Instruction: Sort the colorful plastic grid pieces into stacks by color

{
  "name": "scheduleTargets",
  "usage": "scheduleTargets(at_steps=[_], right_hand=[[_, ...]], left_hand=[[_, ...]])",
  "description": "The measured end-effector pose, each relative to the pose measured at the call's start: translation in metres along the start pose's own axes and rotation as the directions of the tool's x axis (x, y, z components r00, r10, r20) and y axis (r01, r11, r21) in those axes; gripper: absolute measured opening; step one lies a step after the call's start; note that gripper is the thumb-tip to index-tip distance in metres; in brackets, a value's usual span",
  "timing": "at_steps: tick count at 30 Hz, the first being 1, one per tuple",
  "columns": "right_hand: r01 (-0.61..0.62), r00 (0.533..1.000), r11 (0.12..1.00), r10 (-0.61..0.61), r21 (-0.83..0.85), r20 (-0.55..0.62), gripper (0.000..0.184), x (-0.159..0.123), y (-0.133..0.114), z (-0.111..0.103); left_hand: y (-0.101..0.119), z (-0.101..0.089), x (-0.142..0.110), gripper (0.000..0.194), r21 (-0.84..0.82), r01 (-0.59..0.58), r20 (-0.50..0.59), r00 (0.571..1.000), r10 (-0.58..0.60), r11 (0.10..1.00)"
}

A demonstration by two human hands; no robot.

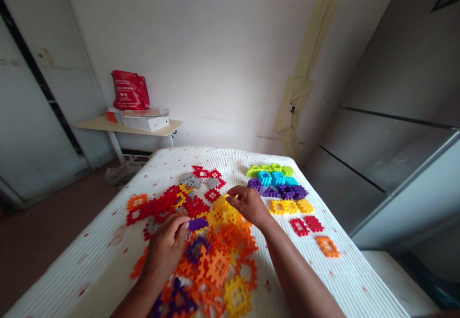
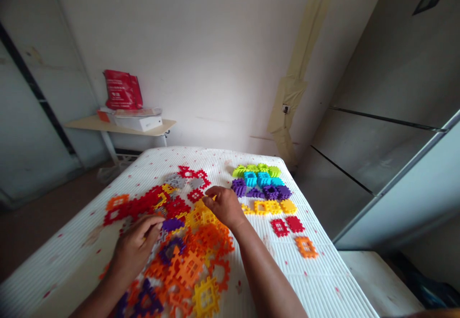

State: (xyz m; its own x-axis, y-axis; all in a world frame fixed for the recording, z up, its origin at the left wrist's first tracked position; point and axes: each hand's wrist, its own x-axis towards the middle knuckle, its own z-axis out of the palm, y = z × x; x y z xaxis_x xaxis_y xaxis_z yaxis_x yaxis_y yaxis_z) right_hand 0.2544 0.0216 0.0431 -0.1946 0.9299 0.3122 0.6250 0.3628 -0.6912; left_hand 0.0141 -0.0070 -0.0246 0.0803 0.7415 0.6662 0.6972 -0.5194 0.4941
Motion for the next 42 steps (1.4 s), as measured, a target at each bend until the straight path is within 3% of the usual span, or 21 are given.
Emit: scheduleTargets(at_steps=[4, 8, 10, 13, 21, 25, 27, 29, 31, 33, 37, 39, 42], right_hand=[[0.026, 0.995, 0.990, -0.039, 0.136, 0.094, 0.019, -0.003, -0.004, 0.014], [-0.071, 0.978, 0.942, 0.002, 0.327, 0.208, 0.029, -0.007, -0.010, 0.029], [-0.120, 0.967, 0.934, 0.033, 0.337, 0.253, 0.039, -0.010, -0.016, 0.034], [-0.119, 0.956, 0.941, 0.022, 0.317, 0.294, 0.038, -0.014, -0.024, 0.036], [-0.123, 0.936, 0.947, 0.011, 0.296, 0.353, 0.036, -0.017, -0.028, 0.042], [-0.073, 0.964, 0.966, 0.005, 0.247, 0.266, 0.035, -0.010, -0.021, 0.028], [-0.032, 0.994, 0.992, 0.019, 0.125, 0.107, 0.032, -0.005, -0.012, 0.004], [-0.062, 0.989, 0.996, 0.053, -0.060, -0.137, 0.029, -0.003, 0.005, -0.029], [-0.188, 0.924, 0.959, 0.098, -0.215, -0.369, 0.031, -0.006, 0.028, -0.066], [-0.416, 0.810, 0.863, 0.206, -0.289, -0.550, 0.031, -0.014, 0.055, -0.099], [-0.741, 0.600, 0.605, 0.405, -0.290, -0.690, 0.034, -0.039, 0.108, -0.134], [-0.801, 0.550, 0.525, 0.455, -0.287, -0.700, 0.036, -0.049, 0.125, -0.135], [-0.819, 0.535, 0.489, 0.465, -0.300, -0.705, 0.036, -0.054, 0.140, -0.128]], left_hand=[[0.003, -0.003, -0.001, 0.014, -0.175, 0.077, -0.007, 0.997, -0.079, 0.982], [0.011, -0.009, 0.000, 0.011, -0.093, -0.071, -0.092, 0.994, 0.062, 0.993], [0.015, -0.012, 0.000, 0.012, -0.006, -0.157, -0.113, 0.981, 0.156, 0.988], [0.019, -0.014, 0.000, 0.017, 0.042, -0.232, -0.108, 0.966, 0.235, 0.972], [0.023, -0.015, -0.002, 0.019, 0.066, -0.294, -0.138, 0.944, 0.301, 0.953], [0.018, -0.012, -0.003, 0.030, 0.016, -0.242, -0.151, 0.958, 0.242, 0.970], [0.016, -0.011, -0.003, 0.038, -0.006, -0.232, -0.155, 0.961, 0.228, 0.973], [0.015, -0.010, -0.003, 0.037, -0.005, -0.240, -0.156, 0.959, 0.236, 0.971], [0.015, -0.011, -0.003, 0.033, -0.008, -0.233, -0.156, 0.961, 0.228, 0.973], [0.017, -0.011, -0.002, 0.032, -0.030, -0.202, -0.161, 0.968, 0.195, 0.979], [0.023, -0.010, -0.003, 0.030, -0.058, -0.131, -0.166, 0.979, 0.119, 0.990], [0.022, -0.008, -0.003, 0.029, -0.057, -0.113, -0.170, 0.980, 0.102, 0.992], [0.016, -0.005, -0.004, 0.030, -0.048, -0.139, -0.196, 0.972, 0.127, 0.989]])
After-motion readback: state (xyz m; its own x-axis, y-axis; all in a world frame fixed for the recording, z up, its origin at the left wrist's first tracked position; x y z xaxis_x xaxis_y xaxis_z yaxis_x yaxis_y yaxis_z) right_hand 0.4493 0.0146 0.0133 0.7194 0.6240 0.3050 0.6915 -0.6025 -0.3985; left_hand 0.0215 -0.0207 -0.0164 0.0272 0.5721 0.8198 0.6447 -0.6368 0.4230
